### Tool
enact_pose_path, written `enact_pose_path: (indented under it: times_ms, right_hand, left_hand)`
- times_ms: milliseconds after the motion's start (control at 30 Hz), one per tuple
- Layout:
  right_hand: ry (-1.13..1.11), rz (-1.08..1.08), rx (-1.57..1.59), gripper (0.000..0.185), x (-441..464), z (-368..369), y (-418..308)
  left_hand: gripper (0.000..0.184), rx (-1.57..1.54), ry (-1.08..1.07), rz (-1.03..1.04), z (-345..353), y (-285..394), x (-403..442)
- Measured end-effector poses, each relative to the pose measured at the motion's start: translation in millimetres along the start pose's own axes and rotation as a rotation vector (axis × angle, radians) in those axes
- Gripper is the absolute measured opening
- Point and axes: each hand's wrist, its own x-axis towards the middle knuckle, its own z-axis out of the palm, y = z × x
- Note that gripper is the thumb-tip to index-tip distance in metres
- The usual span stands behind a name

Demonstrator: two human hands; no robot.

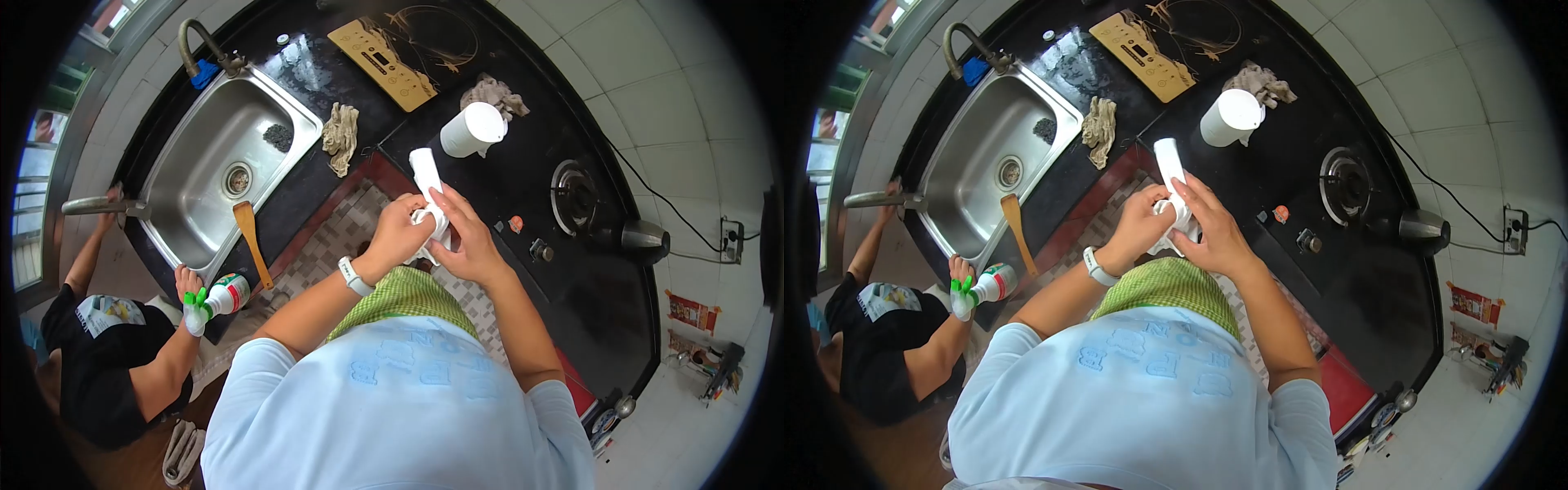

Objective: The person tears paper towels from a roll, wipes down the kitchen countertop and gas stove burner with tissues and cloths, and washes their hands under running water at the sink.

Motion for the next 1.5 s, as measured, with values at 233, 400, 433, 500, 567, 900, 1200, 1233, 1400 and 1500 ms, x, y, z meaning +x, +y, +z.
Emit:
enact_pose_path:
  times_ms: [233,400,433,500,567,900,1200,1233,1400,1500]
  right_hand:
    - [0.14,0.187,0.025,0.042,-28,-16,17]
    - [0.42,0.488,0.584,0.025,-66,-37,37]
    - [0.535,0.53,0.68,0.024,-72,-44,40]
    - [0.724,0.505,0.977,0.024,-82,-59,53]
    - [0.725,0.439,1.072,0.027,-94,-78,53]
    - [0.374,0.041,-0.097,0.029,-134,-84,49]
    - [0.303,0.419,0.226,0.019,-204,-136,101]
    - [0.271,0.457,0.158,0.02,-210,-141,107]
    - [0.405,0.55,0.347,0.034,-243,-163,171]
    - [0.584,0.942,0.759,0.031,-249,-184,185]
  left_hand:
    - [0.02,-0.607,-0.487,-0.434,24,16,2]
    - [0.042,-0.639,-0.592,-0.259,36,33,-11]
    - [0.044,-0.562,-0.563,-0.205,38,38,-15]
    - [0.045,-0.269,-0.5,0.088,43,46,-15]
    - [0.045,0.059,-0.4,0.418,53,47,-21]
    - [0.026,-0.028,-0.373,0.219,173,9,-60]
    - [0.02,0.402,-0.372,0.415,251,4,-75]
    - [0.025,0.438,-0.319,0.562,255,4,-73]
    - [0.04,0.251,-0.313,0.41,241,18,-34]
    - [0.037,0.328,-0.207,0.284,228,-2,-5]
